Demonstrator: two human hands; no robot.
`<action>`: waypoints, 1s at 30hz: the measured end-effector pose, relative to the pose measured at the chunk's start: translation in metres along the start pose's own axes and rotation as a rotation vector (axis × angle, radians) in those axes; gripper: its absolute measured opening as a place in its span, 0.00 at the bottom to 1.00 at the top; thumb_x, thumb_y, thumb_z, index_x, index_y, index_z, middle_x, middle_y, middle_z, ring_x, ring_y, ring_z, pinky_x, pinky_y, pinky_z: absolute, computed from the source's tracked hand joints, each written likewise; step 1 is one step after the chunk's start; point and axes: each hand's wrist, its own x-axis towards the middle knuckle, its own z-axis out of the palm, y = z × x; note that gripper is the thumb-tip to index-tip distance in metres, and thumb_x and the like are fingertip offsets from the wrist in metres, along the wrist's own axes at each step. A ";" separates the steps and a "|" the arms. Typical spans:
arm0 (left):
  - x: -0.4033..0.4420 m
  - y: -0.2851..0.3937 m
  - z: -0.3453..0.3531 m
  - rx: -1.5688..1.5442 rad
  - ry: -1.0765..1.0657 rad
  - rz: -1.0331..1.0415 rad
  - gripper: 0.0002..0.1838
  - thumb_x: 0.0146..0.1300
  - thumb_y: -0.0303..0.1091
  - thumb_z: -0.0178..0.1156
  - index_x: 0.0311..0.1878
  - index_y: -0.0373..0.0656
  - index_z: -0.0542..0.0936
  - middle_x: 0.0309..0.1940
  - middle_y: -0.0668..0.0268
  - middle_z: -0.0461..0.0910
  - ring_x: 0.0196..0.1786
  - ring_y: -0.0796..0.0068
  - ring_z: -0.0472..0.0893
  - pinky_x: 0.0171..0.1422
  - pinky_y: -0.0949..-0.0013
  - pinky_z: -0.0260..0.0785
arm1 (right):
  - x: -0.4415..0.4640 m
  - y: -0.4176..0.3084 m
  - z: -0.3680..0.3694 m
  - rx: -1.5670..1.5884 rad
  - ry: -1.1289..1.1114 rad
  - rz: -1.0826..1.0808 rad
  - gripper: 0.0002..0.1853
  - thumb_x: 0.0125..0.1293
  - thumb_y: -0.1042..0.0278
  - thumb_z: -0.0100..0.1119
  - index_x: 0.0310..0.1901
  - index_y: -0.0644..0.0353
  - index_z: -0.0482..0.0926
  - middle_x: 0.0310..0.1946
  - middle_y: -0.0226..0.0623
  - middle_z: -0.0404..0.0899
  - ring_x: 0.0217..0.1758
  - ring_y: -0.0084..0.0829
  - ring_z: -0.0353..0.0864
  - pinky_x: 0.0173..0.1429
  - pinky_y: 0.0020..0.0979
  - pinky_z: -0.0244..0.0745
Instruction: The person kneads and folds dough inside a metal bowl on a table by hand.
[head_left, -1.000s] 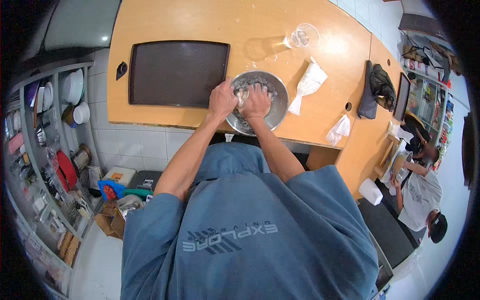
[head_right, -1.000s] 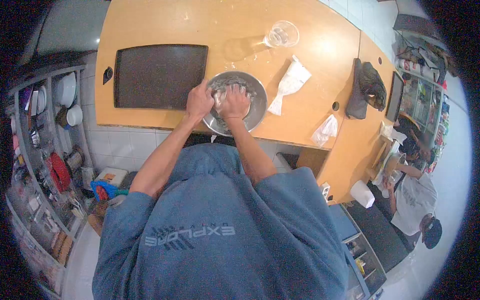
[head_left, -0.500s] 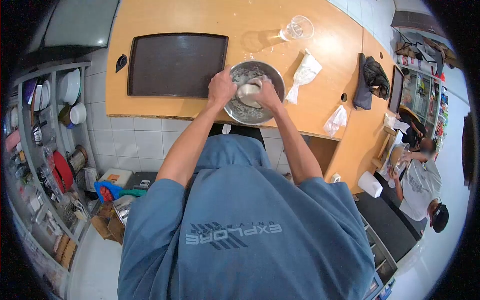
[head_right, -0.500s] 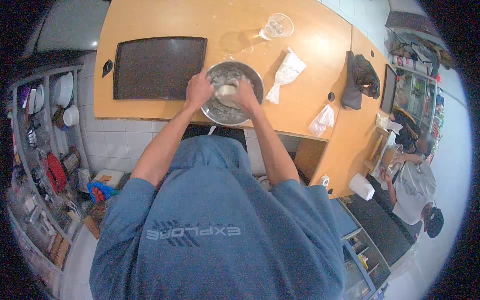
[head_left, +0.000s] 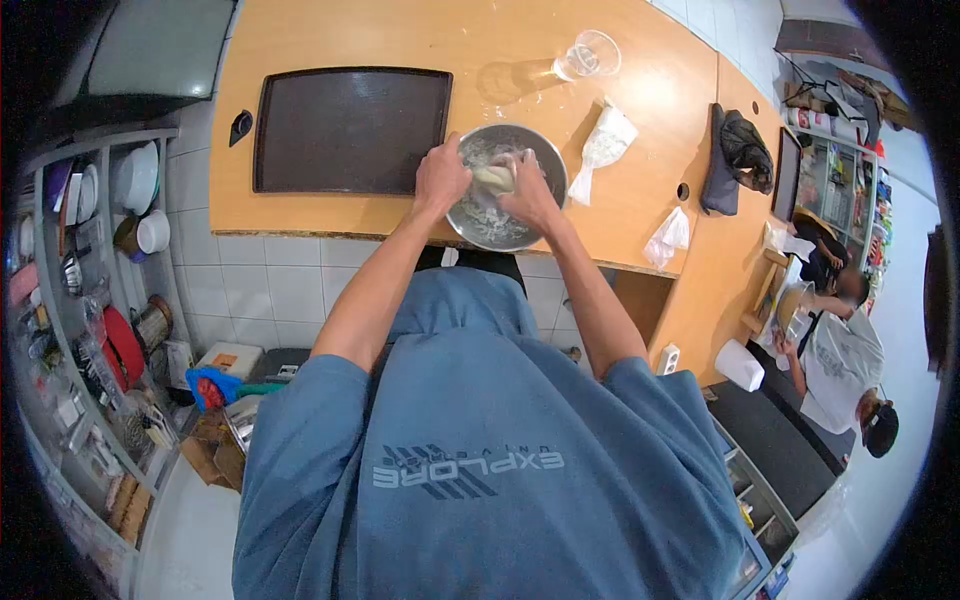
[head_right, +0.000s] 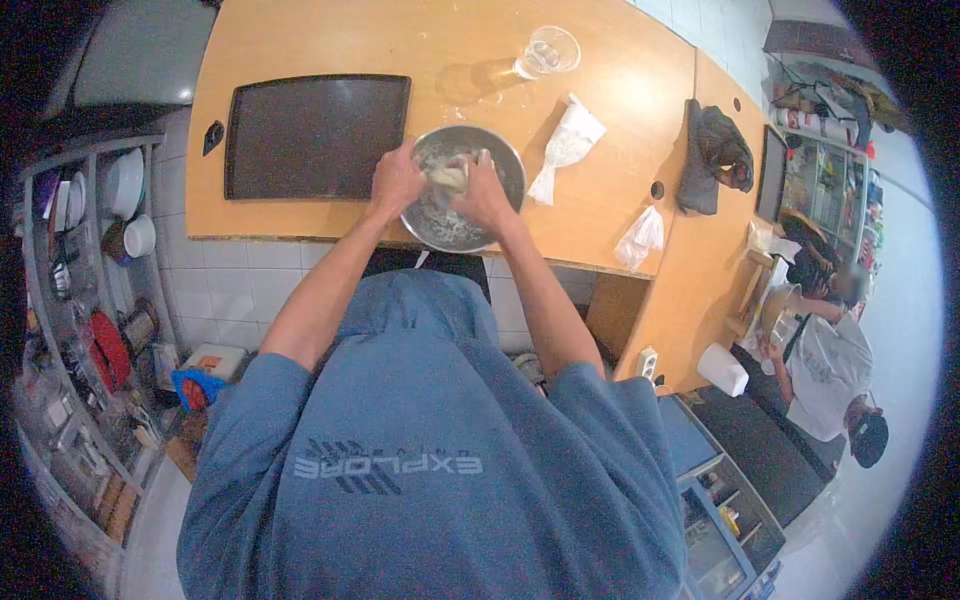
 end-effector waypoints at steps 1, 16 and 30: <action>0.000 0.001 -0.001 -0.031 0.008 -0.012 0.15 0.62 0.26 0.59 0.53 0.36 0.76 0.41 0.41 0.85 0.47 0.36 0.84 0.51 0.43 0.76 | -0.004 0.000 0.005 -0.022 -0.012 0.012 0.34 0.54 0.62 0.70 0.64 0.59 0.75 0.56 0.63 0.70 0.59 0.62 0.73 0.66 0.53 0.70; 0.009 -0.017 0.008 -0.506 -0.007 0.021 0.24 0.64 0.20 0.51 0.64 0.39 0.79 0.50 0.40 0.83 0.57 0.42 0.83 0.60 0.55 0.74 | 0.006 -0.020 0.055 -0.285 0.254 0.197 0.21 0.65 0.56 0.60 0.53 0.60 0.84 0.59 0.53 0.78 0.63 0.55 0.77 0.64 0.52 0.75; 0.006 -0.007 -0.004 -0.237 -0.022 0.024 0.17 0.66 0.26 0.55 0.57 0.36 0.78 0.42 0.36 0.82 0.49 0.32 0.81 0.51 0.41 0.72 | 0.050 0.000 0.081 -0.306 0.364 0.369 0.19 0.59 0.54 0.61 0.47 0.58 0.81 0.46 0.47 0.82 0.50 0.50 0.84 0.52 0.53 0.79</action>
